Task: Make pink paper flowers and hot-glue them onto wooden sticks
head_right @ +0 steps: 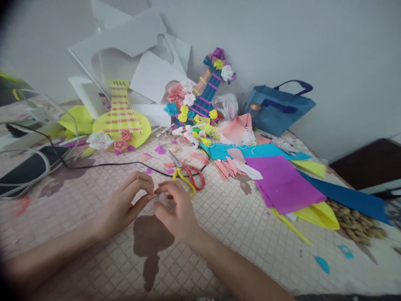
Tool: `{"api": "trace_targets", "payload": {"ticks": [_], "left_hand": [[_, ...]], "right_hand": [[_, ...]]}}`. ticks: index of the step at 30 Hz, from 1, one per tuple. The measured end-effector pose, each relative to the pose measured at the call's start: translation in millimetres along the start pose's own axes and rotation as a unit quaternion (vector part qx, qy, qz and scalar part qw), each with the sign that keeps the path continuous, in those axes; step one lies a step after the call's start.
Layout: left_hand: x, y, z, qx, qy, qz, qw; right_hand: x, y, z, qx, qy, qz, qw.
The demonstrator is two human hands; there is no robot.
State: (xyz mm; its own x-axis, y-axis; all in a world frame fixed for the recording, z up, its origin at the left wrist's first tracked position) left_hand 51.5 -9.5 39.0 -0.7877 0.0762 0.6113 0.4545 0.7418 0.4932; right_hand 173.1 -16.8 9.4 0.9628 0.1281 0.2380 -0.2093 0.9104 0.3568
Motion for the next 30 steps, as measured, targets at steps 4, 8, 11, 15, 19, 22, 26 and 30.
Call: {"api": "trace_targets", "payload": {"ticks": [4,8,11,15,19,22,26,30], "left_hand": [[-2.4,1,-1,-0.001,0.001,0.014,1.0],[-6.3,4,1,0.006,-0.005,0.031,0.999],[-8.8,6,2,0.014,-0.018,0.04,0.999],[-8.1,6,-2,0.009,-0.028,0.046,0.999],[1.0,14,7,0.022,-0.018,0.03,0.999],[10.9,36,33,0.079,0.008,-0.004,0.997],[-6.1,72,76,0.178,0.087,0.12,0.973],[-20.4,98,95,0.201,0.129,0.16,0.958]], "right_hand": [[1,1,1,0.001,0.005,0.001,1.0],[2,2,-8,-0.044,0.054,-0.001,0.998],[3,3,-9,-0.043,0.062,0.0,0.997],[7,6,-6,-0.016,0.044,0.005,0.999],[16,8,-10,-0.02,0.045,0.004,0.999],[21,10,-17,-0.035,0.062,0.029,0.997],[31,17,-27,-0.062,0.123,0.061,0.989],[55,29,-38,-0.113,0.167,0.021,0.979]]}}
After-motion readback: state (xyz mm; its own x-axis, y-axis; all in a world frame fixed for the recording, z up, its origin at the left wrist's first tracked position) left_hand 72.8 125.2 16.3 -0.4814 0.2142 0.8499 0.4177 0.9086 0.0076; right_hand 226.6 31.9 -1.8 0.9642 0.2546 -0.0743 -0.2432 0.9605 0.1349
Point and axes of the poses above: each hand's wrist, its own y-axis towards the middle knuckle, its own x-axis out of the back of the hand, z = x × y, the point moved 7 cm from there along y, towards the middle knuckle, and after that the axes turned 5 degrees about x, right-handed, at the moved point
